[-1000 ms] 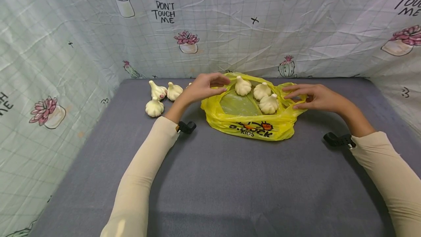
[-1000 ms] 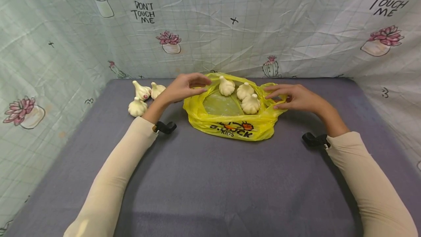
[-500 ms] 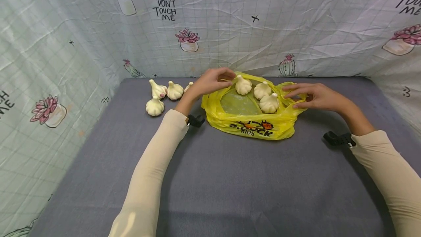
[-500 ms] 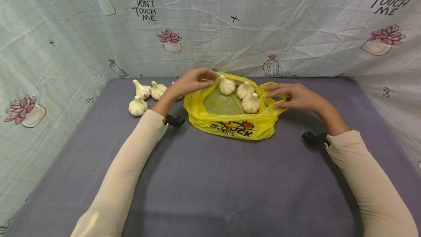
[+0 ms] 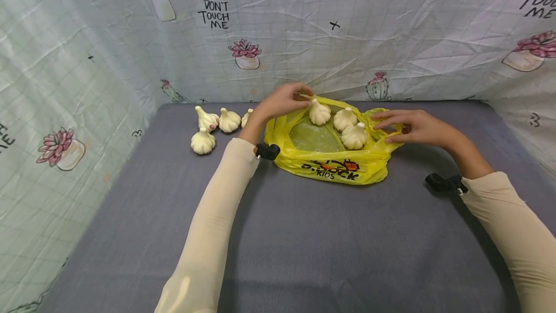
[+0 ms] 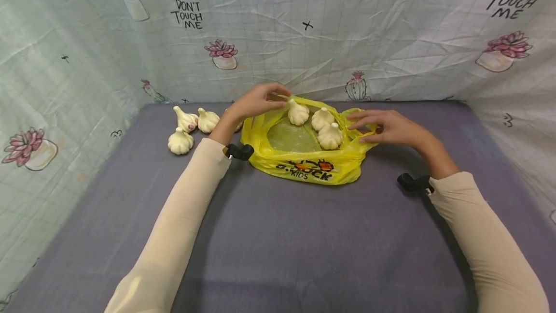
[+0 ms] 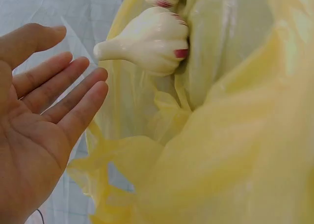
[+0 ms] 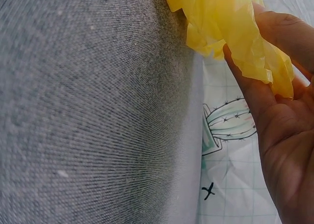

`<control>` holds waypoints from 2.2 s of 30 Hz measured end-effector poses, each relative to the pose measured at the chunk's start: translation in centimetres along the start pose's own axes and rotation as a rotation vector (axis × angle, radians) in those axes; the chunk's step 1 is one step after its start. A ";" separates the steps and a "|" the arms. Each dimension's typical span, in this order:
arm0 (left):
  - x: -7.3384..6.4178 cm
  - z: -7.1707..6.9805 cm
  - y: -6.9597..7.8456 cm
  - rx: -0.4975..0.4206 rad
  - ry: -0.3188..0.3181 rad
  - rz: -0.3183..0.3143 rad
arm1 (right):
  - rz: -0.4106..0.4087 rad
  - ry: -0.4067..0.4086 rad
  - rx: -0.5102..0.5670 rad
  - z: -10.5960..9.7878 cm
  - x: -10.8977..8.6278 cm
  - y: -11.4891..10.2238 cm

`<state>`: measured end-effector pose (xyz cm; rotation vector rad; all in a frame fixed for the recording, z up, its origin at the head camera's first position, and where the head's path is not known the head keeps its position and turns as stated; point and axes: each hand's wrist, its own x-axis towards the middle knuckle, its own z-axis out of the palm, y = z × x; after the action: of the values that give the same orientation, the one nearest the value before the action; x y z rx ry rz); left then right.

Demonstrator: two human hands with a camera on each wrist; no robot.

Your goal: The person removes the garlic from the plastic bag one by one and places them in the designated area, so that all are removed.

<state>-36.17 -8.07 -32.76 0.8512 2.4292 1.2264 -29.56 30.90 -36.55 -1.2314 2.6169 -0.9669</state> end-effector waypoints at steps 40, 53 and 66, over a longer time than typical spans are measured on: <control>2.5 3.3 -1.1 0.024 0.057 0.100 | -0.016 0.012 0.025 0.7 0.0 0.9; 3.1 3.9 -1.7 -0.033 0.049 0.093 | 0.004 -0.003 0.024 0.6 -0.1 0.8; 2.8 4.3 -1.7 0.042 0.023 0.119 | 0.015 -0.028 0.042 0.6 -0.2 0.7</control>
<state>-36.86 -4.43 -36.68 1.0123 2.4611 1.2364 -29.66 31.05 -37.43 -1.2051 2.5668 -0.9896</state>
